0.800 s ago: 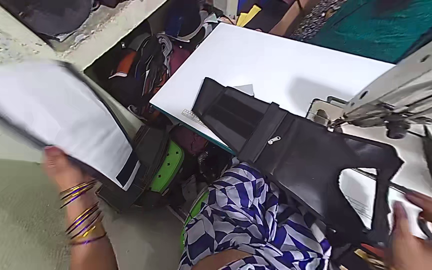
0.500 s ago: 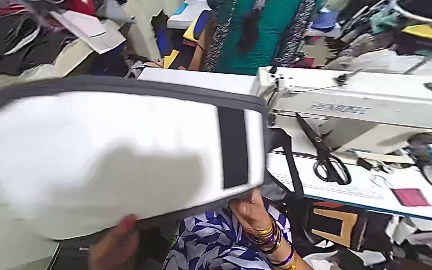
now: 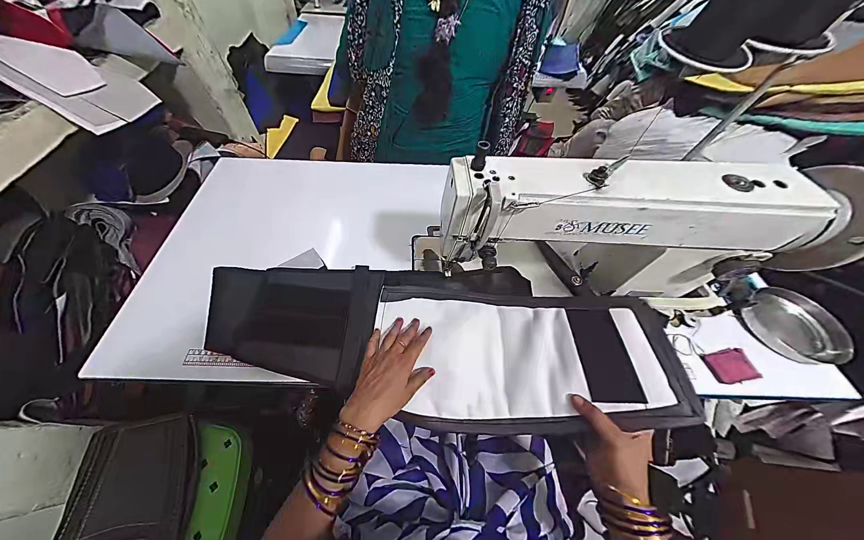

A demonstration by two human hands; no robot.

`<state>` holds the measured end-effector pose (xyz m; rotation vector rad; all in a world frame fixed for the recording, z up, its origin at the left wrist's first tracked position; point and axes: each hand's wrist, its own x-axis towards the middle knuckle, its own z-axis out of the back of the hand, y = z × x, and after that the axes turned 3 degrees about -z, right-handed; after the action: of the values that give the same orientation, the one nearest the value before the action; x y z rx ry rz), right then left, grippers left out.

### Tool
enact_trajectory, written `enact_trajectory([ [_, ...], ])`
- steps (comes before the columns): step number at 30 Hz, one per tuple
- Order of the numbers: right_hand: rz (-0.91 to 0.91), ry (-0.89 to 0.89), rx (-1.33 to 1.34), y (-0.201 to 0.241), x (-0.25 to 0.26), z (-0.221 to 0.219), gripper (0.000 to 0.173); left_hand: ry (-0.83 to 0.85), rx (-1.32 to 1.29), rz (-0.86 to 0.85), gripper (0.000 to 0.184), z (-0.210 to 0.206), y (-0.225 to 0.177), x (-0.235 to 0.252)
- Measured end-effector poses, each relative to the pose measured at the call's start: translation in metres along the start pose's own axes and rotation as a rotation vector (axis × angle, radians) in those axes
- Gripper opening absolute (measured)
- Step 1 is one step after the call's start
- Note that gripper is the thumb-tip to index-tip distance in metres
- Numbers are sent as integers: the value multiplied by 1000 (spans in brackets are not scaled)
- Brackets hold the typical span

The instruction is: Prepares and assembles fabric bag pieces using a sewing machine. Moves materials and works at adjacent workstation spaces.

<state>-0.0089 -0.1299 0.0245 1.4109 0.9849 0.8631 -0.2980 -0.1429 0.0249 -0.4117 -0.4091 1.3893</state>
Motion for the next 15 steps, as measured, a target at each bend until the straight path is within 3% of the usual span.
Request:
enact_trajectory([
  [2,319,111,-231,-4,-12,-9,67,19,-37,-8,62,-9,9,7],
  [4,681,413,-502,1,-16,-25,56,-111,-212,-29,59,-11,20,8],
  [6,924,593,-801,11,-21,-58,68,-209,-375,-41,58,-11,28,8],
  [8,979,664,-1011,5,-30,-89,89,-270,-415,-24,54,-10,31,8],
  [11,964,758,-1186,-10,-39,-104,87,-337,-225,47,48,-16,27,5],
  [13,898,793,-1155,-5,-32,-98,92,-391,-26,75,45,-23,24,7],
  [15,772,673,-1087,0,-20,-88,98,-348,122,110,46,-26,18,9],
])
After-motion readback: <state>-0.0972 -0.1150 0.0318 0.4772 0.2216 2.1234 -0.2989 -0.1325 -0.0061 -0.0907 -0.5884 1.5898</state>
